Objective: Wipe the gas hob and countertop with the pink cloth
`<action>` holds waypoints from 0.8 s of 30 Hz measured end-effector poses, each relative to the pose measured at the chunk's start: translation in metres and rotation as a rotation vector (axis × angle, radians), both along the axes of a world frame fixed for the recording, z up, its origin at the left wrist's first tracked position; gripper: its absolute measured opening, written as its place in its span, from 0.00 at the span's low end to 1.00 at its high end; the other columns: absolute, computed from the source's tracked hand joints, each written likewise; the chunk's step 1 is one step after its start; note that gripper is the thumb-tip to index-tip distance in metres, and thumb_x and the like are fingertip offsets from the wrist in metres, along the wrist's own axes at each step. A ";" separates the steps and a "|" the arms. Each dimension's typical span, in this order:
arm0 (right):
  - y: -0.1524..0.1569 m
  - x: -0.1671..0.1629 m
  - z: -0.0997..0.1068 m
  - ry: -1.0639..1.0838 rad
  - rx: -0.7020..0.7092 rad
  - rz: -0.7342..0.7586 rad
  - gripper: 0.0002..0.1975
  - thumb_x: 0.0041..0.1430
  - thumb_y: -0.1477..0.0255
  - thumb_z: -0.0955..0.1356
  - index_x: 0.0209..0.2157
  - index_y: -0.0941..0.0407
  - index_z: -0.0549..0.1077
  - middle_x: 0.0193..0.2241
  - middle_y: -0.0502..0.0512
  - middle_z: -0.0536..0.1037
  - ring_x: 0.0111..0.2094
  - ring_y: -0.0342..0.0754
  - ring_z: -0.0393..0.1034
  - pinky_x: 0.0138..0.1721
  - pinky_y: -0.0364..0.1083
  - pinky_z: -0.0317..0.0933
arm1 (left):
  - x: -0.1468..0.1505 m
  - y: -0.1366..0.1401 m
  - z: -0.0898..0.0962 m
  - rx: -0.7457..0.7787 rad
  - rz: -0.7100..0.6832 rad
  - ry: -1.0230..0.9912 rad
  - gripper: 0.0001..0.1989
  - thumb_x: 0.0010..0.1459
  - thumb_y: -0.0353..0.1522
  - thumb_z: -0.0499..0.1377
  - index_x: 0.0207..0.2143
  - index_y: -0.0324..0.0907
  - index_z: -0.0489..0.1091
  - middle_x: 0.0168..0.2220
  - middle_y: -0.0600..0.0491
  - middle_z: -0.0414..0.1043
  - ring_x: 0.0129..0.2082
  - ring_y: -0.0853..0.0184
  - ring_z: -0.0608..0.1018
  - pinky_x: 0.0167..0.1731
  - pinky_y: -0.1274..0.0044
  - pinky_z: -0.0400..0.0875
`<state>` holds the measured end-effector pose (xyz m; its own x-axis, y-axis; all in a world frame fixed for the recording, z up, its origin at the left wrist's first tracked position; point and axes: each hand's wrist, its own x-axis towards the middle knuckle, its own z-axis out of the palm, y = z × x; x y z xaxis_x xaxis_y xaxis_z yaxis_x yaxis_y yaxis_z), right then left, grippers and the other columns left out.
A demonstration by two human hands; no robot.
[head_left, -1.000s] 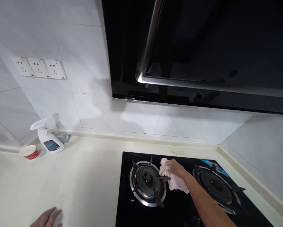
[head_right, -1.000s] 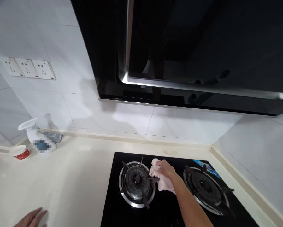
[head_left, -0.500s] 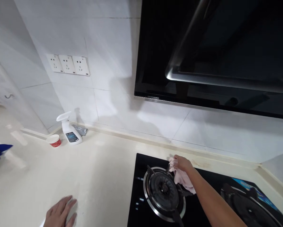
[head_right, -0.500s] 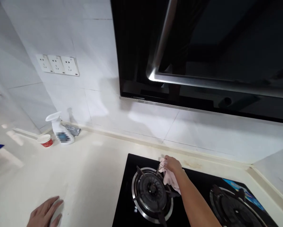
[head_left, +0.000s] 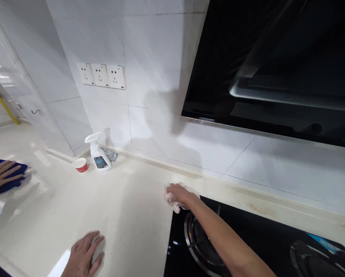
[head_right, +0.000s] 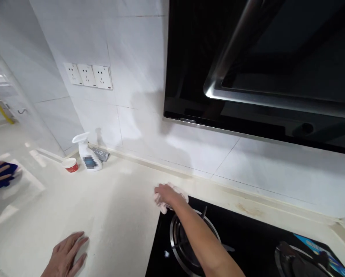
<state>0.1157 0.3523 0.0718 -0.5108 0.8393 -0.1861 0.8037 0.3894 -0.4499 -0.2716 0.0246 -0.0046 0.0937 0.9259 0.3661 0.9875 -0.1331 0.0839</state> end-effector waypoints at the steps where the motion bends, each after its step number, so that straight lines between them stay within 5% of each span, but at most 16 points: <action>1: -0.007 -0.015 -0.003 0.023 -0.002 0.033 0.10 0.55 0.72 0.75 0.39 0.56 0.75 0.43 0.53 0.76 0.44 0.48 0.70 0.50 0.49 0.64 | 0.000 0.000 0.000 0.003 0.001 -0.001 0.20 0.63 0.46 0.58 0.55 0.54 0.71 0.57 0.50 0.74 0.57 0.57 0.74 0.52 0.66 0.70; 8: -0.106 -0.059 -0.022 0.226 0.075 -0.011 0.19 0.48 0.80 0.68 0.44 0.56 0.71 0.47 0.60 0.71 0.49 0.56 0.63 0.55 0.58 0.57 | 0.001 0.002 -0.001 0.039 -0.014 -0.007 0.19 0.63 0.44 0.58 0.54 0.53 0.72 0.56 0.50 0.74 0.56 0.59 0.75 0.52 0.67 0.70; 12: -0.182 -0.065 -0.035 0.395 0.065 0.010 0.21 0.47 0.80 0.67 0.44 0.51 0.70 0.47 0.56 0.71 0.51 0.56 0.65 0.57 0.59 0.58 | 0.002 0.002 0.002 0.046 -0.019 -0.010 0.18 0.63 0.44 0.58 0.54 0.52 0.72 0.55 0.49 0.75 0.55 0.59 0.75 0.51 0.67 0.70; 15: -0.210 -0.071 -0.037 0.615 -0.007 0.008 0.22 0.48 0.80 0.65 0.46 0.49 0.70 0.45 0.53 0.72 0.49 0.52 0.68 0.55 0.55 0.64 | 0.002 0.003 0.003 0.042 -0.019 -0.017 0.18 0.64 0.44 0.57 0.53 0.52 0.73 0.54 0.50 0.75 0.55 0.59 0.75 0.51 0.68 0.70; 20: -0.166 -0.059 0.006 0.988 -0.006 -0.101 0.20 0.53 0.75 0.65 0.49 0.50 0.69 0.47 0.53 0.71 0.50 0.49 0.69 0.55 0.51 0.65 | 0.002 0.003 0.002 0.026 -0.012 -0.030 0.18 0.64 0.44 0.57 0.54 0.52 0.72 0.55 0.50 0.75 0.55 0.59 0.75 0.51 0.68 0.69; 24: -0.097 -0.011 0.052 0.552 0.254 -0.265 0.23 0.58 0.70 0.66 0.55 0.50 0.67 0.55 0.57 0.67 0.57 0.51 0.64 0.61 0.51 0.59 | 0.006 0.002 0.005 0.017 -0.015 -0.033 0.18 0.64 0.43 0.56 0.54 0.51 0.72 0.55 0.49 0.74 0.56 0.59 0.74 0.51 0.67 0.68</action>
<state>0.1048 0.2557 0.1242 -0.2444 0.9331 0.2639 0.5648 0.3582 -0.7434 -0.2660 0.0267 0.0009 0.0947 0.9182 0.3846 0.9822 -0.1491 0.1141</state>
